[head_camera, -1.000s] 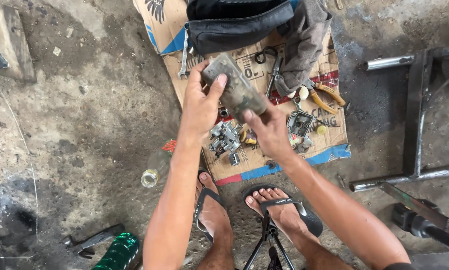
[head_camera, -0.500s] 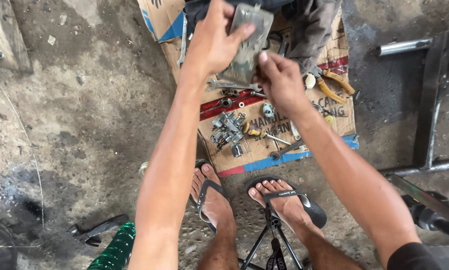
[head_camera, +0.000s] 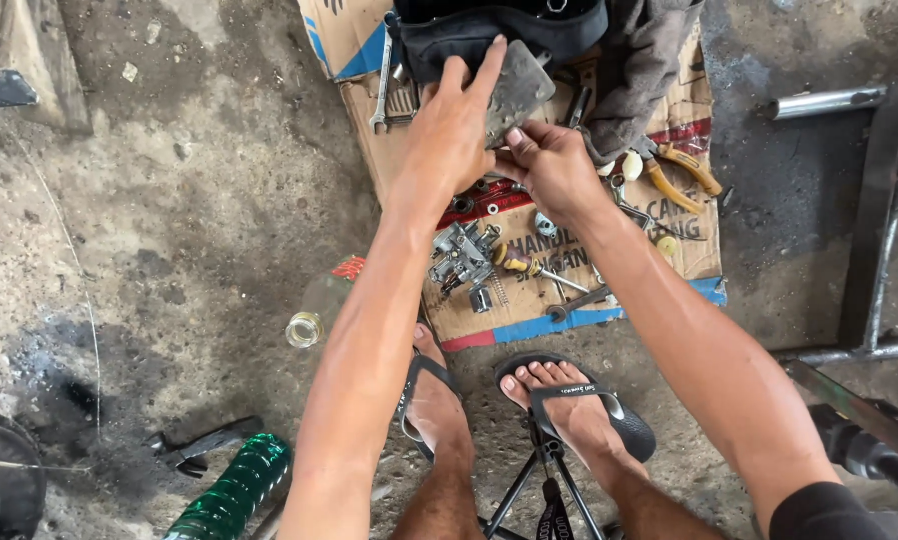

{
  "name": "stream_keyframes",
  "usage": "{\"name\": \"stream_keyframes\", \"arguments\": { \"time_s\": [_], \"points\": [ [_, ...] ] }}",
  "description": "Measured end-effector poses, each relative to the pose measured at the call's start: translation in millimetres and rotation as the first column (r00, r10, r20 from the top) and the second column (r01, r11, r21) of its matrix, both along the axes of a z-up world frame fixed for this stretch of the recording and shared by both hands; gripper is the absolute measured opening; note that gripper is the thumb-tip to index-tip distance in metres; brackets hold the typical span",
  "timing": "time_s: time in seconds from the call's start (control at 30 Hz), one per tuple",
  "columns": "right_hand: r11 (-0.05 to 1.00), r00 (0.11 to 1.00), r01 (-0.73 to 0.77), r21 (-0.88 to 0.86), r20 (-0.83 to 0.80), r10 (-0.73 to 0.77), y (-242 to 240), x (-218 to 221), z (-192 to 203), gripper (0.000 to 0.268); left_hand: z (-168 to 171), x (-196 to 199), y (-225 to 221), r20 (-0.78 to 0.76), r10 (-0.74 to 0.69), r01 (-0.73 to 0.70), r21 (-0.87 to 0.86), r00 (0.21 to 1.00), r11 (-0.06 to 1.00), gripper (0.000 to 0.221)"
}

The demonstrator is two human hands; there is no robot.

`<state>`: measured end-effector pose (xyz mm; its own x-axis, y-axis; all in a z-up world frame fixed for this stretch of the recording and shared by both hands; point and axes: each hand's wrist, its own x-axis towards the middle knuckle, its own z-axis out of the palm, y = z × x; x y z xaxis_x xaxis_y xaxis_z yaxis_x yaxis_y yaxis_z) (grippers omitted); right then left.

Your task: The person sits on the floor and uses a screwdriver to remove a screw from a carburetor. They then open a small plastic box, select a brass screw, and compare it with the removed screw.

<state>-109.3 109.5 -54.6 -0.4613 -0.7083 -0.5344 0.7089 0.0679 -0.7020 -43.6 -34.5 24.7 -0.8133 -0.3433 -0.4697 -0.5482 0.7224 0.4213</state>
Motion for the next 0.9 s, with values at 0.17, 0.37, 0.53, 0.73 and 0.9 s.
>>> {"name": "stream_keyframes", "arguments": {
  "time_s": [0.17, 0.37, 0.53, 0.73, 0.9],
  "points": [
    [0.981, 1.000, -0.006, 0.195, 0.015, 0.003, 7.1, 10.6, 7.6, 0.015, -23.5, 18.1, 8.7, -0.074, -0.024, 0.023, -0.020, 0.997, 1.000, 0.105],
    [0.986, 0.998, 0.056, 0.160, -0.049, -0.049, 10.0, 23.8, 9.0, 0.026, -64.7, 43.4, 8.1, -0.206, -0.189, 0.179, -0.067, 0.960, 0.982, 0.080],
    [0.973, 0.990, 0.065, 0.221, -0.136, -0.035, 17.0, 55.7, 12.2, 0.023, -52.4, 69.7, 16.5, -0.205, -0.184, 0.172, -0.075, 0.961, 0.982, 0.067],
    [0.938, 0.985, -0.005, 0.348, -0.162, 0.065, 18.3, 58.3, -4.0, 0.028, -103.4, 70.1, 13.6, -0.282, -0.322, 0.246, -0.273, 0.904, 0.930, 0.066],
    [0.797, 0.564, -0.128, 0.590, -0.618, 0.547, 24.0, 17.4, -15.6, 0.027, -133.2, 30.7, 6.4, -0.310, -0.438, 0.272, -0.456, 0.844, 0.847, 0.084]
  ]
}}
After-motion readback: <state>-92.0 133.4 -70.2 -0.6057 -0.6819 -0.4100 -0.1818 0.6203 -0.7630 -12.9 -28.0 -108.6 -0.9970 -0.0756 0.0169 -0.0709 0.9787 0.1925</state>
